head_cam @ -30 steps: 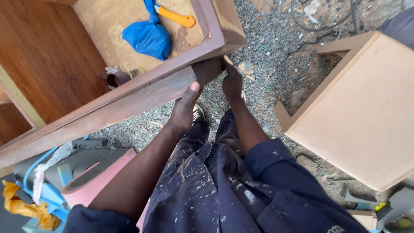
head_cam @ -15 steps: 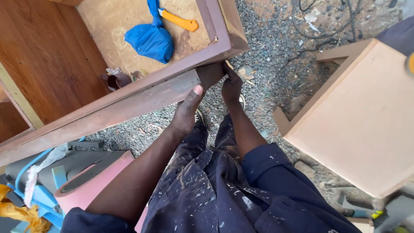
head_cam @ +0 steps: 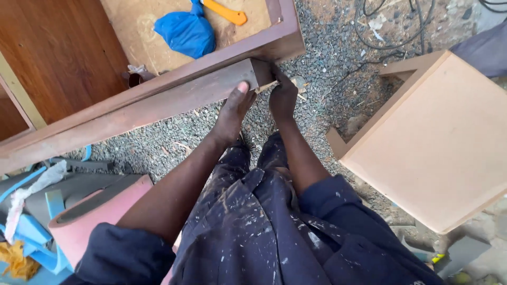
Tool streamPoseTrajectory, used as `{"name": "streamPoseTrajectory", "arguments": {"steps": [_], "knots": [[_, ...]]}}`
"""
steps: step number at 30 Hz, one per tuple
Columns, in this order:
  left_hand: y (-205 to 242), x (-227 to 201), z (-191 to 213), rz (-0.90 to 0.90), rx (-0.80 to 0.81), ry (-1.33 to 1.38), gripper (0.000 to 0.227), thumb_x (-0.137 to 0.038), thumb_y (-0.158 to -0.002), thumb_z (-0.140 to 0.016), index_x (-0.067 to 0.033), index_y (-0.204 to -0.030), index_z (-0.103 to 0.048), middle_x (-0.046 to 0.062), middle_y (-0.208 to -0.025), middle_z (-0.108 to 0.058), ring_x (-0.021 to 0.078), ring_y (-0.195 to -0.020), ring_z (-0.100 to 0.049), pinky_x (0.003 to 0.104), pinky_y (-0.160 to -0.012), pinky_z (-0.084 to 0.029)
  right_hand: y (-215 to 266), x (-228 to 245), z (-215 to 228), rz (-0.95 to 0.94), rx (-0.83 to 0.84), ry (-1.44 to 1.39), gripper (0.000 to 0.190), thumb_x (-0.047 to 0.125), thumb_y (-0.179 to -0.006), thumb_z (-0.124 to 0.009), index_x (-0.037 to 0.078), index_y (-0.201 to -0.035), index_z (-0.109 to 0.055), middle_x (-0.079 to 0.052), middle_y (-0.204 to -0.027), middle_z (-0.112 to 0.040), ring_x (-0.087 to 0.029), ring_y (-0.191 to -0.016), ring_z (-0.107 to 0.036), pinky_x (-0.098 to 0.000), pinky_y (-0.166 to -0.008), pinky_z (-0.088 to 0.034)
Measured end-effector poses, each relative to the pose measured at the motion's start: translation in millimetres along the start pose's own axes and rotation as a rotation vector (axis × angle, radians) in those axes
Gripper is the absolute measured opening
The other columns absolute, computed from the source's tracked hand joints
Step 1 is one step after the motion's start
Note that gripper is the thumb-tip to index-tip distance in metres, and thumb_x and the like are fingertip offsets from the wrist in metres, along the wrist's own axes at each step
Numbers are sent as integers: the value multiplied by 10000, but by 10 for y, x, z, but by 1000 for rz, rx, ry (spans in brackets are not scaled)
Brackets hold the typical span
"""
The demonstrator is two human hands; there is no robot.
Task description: Sanding the edges and surfaces of a wooden cabinet frame using sandpaper to smooth it.
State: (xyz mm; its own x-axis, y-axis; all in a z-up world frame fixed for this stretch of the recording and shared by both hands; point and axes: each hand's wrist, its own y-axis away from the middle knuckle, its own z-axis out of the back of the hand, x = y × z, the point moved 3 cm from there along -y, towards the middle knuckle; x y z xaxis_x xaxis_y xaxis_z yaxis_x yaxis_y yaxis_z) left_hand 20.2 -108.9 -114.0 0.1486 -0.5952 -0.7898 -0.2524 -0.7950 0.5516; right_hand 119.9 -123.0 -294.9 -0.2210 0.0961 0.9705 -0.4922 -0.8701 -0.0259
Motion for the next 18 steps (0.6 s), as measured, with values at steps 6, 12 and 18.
{"name": "streamPoseTrajectory", "arguments": {"steps": [6,12,18], "knots": [[-20,56,-25,-26,-19,66,1043,-619,-965,-554,101,-1599,-146,374,-1653,-79,521,-1538,-72,590,-1288,-41,55,2037,486,29,-2,-208,419,-61,-1050,-381,58,-1340,-658,-190,-1331,-681,-315,-1255,-672,-477,-1169,-475],[-110,91,81,64,-77,80,1032,-573,-953,-609,129,-1581,-187,419,-1620,-140,532,-1522,-140,601,-1260,-35,-93,-552,-202,-57,31,51,545,-59,-939,-368,134,-1337,-685,-126,-1283,-718,-330,-1189,-656,-465,-1065,-484],[-175,363,318,85,-66,-16,924,-579,-969,-611,69,-1566,-332,333,-1635,-232,475,-1524,-175,601,-1251,-26,-96,-763,-218,-323,174,-34,511,-43,-961,-351,90,-1320,-689,-196,-1278,-697,-370,-1278,-603,-499,-1154,-413]]}}
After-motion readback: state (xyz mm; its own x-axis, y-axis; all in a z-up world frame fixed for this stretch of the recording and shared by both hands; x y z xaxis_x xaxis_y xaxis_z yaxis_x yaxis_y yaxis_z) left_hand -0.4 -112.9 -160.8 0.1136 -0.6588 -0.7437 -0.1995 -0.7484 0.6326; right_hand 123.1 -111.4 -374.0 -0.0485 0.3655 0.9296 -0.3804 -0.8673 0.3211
